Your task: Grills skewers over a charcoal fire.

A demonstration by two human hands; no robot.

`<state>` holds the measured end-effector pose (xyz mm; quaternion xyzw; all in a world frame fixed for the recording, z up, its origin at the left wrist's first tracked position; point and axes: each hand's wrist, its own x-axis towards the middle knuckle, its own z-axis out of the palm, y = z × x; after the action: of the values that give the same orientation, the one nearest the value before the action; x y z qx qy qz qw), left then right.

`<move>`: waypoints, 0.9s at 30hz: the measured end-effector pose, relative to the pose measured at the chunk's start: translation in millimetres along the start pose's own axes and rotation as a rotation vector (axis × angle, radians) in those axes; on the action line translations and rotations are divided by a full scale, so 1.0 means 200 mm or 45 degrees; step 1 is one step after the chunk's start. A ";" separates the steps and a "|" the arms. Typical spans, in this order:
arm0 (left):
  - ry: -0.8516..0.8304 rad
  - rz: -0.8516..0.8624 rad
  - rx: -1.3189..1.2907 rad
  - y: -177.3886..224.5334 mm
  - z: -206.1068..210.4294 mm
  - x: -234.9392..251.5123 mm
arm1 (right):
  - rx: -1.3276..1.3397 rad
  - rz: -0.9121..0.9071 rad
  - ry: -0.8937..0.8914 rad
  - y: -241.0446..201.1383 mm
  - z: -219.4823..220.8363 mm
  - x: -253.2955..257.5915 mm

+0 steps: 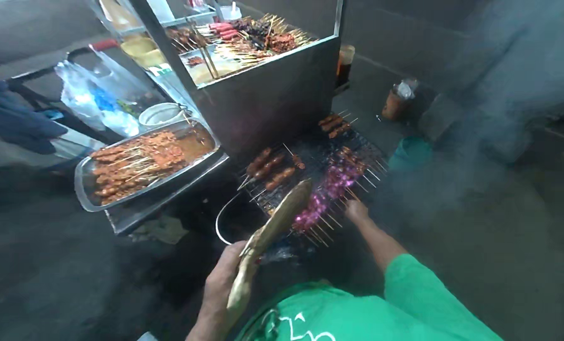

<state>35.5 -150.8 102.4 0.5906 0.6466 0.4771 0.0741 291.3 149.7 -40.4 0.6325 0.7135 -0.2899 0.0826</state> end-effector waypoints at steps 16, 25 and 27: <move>0.133 -0.039 0.109 0.08 0.11 0.03 | 0.124 -0.075 0.060 0.12 -0.05 0.10; -0.039 0.003 0.056 0.12 0.19 0.07 | -0.010 -0.052 0.014 0.06 -0.09 0.07; -0.193 0.044 -0.050 0.10 0.19 0.07 | 0.059 -0.016 0.057 0.06 -0.11 0.06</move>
<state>71.1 -121.7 103.1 0.6345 0.6194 0.4448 0.1259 305.0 171.9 -32.1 0.6362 0.7120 -0.2928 0.0502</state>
